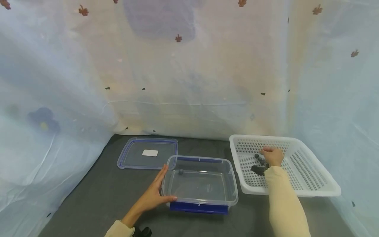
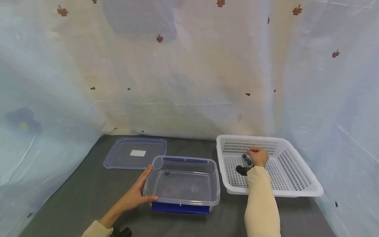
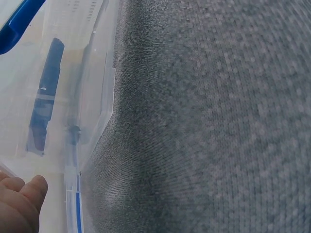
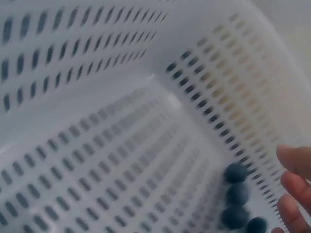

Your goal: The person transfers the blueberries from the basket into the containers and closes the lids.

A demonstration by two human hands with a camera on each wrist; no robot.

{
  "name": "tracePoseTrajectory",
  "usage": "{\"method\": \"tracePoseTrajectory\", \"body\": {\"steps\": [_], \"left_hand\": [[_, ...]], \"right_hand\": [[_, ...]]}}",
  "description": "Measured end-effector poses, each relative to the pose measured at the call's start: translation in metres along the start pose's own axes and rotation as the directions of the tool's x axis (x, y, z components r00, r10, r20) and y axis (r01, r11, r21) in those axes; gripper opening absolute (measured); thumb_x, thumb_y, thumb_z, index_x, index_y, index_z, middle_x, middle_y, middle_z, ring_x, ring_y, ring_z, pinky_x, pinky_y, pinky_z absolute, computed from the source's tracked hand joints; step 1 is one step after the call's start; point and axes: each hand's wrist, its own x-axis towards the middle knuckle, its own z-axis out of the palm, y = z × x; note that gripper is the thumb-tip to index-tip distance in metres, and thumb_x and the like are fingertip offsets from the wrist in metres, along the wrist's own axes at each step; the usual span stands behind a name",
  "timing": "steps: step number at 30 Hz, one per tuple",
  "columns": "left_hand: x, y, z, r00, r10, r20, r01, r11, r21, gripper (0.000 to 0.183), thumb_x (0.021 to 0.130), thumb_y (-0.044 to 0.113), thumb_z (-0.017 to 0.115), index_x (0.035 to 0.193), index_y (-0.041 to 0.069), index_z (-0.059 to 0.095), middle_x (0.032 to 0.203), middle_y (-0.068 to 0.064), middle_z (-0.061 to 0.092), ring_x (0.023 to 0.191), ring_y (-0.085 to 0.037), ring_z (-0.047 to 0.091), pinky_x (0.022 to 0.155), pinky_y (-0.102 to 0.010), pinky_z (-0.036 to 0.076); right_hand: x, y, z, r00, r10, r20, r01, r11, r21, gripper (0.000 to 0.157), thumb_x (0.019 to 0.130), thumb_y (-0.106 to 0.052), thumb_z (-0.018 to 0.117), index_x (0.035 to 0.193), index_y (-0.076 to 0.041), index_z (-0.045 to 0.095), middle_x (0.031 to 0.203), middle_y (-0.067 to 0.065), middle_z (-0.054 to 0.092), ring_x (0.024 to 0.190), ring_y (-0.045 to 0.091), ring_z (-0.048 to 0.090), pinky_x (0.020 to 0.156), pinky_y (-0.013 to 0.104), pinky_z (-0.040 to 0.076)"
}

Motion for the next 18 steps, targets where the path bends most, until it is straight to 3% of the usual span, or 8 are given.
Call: {"method": "tracePoseTrajectory", "body": {"steps": [9,18], "left_hand": [[-0.002,0.001,0.000,1.000,-0.016,-0.001,0.016,1.000,-0.015,0.113,0.076,0.022,0.085,0.157,0.014,0.007,0.160,-0.015,-0.003,0.141,-0.045,0.003,0.100,-0.070,0.022],[0.000,0.001,0.001,1.000,-0.028,-0.002,0.028,0.999,-0.020,0.112,0.076,0.021,0.084,0.157,0.016,0.007,0.160,-0.018,-0.003,0.141,-0.045,0.004,0.099,-0.071,0.024]], "right_hand": [[-0.002,0.014,0.011,0.994,0.001,0.105,0.010,0.995,-0.100,0.040,0.082,-0.007,0.073,0.115,0.012,0.062,0.116,0.030,0.061,0.108,0.045,0.052,0.094,0.055,0.039],[-0.006,0.012,0.012,0.993,0.040,0.114,-0.020,0.985,-0.173,0.035,0.080,0.001,0.071,0.113,0.012,0.062,0.119,0.030,0.057,0.113,0.047,0.042,0.102,0.057,0.028]]}}
